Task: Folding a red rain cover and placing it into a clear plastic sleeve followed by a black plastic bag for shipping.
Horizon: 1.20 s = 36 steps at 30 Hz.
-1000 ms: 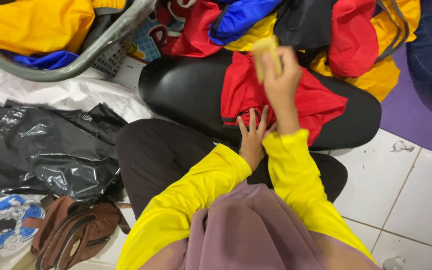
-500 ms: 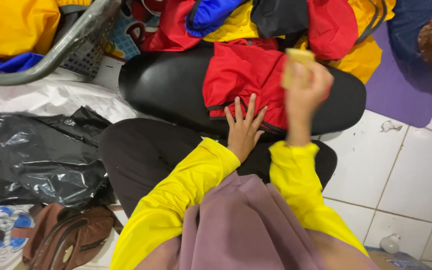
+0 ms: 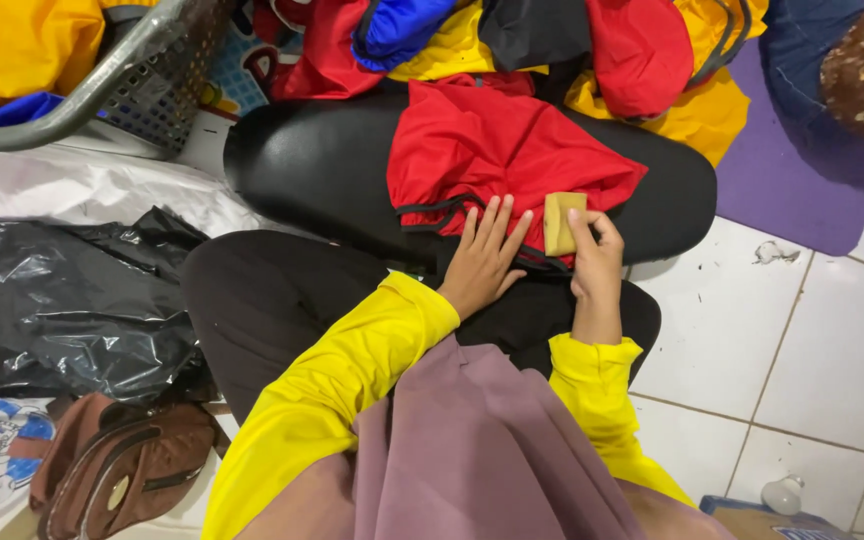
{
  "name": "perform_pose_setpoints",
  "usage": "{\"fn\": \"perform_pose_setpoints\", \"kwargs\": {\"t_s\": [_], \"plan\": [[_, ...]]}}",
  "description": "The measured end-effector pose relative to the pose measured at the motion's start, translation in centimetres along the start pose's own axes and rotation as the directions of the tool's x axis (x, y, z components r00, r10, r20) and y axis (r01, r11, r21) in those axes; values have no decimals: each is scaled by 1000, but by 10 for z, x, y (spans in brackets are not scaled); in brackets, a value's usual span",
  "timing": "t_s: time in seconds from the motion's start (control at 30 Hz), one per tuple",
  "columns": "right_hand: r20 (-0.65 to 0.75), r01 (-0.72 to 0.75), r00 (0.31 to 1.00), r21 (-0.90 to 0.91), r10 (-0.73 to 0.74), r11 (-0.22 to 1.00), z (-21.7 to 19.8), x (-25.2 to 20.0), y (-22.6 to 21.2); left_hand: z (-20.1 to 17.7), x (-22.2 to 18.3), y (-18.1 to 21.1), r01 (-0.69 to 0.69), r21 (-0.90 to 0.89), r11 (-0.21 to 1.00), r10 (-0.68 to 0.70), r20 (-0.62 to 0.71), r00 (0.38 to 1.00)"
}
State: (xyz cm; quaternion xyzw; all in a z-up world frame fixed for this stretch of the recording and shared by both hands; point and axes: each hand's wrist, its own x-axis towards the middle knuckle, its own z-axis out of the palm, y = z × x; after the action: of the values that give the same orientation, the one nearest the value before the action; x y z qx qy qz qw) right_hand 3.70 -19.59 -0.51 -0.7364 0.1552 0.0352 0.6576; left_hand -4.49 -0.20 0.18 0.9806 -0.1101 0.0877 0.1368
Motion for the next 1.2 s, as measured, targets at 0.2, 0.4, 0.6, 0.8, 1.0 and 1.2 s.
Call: {"fn": "perform_pose_setpoints", "kwargs": {"t_s": [0.2,0.4,0.6,0.8,1.0,1.2], "plan": [[-64,270,959,-96,-276,958,21,-32,-37,15,1,1,-18,-312,950,-26,-134,991],[107,413,908,-58,-405,909,79,-63,-81,14,3,1,-19,-643,766,-207,-275,939],[286,76,950,169,-123,983,84,5,-34,-13,8,0,-14,-737,676,-520,-491,699],[369,-101,929,348,-37,932,66,-2,-116,-6,11,-9,171,-164,972,-224,-403,887],[558,825,561,-319,-611,467,58,20,-88,-2,8,-12,250,-129,960,-269,-152,951],[568,861,351,-509,-745,17,73,84,-28,-3,7,-11,214,49,976,-207,-124,971]]}}
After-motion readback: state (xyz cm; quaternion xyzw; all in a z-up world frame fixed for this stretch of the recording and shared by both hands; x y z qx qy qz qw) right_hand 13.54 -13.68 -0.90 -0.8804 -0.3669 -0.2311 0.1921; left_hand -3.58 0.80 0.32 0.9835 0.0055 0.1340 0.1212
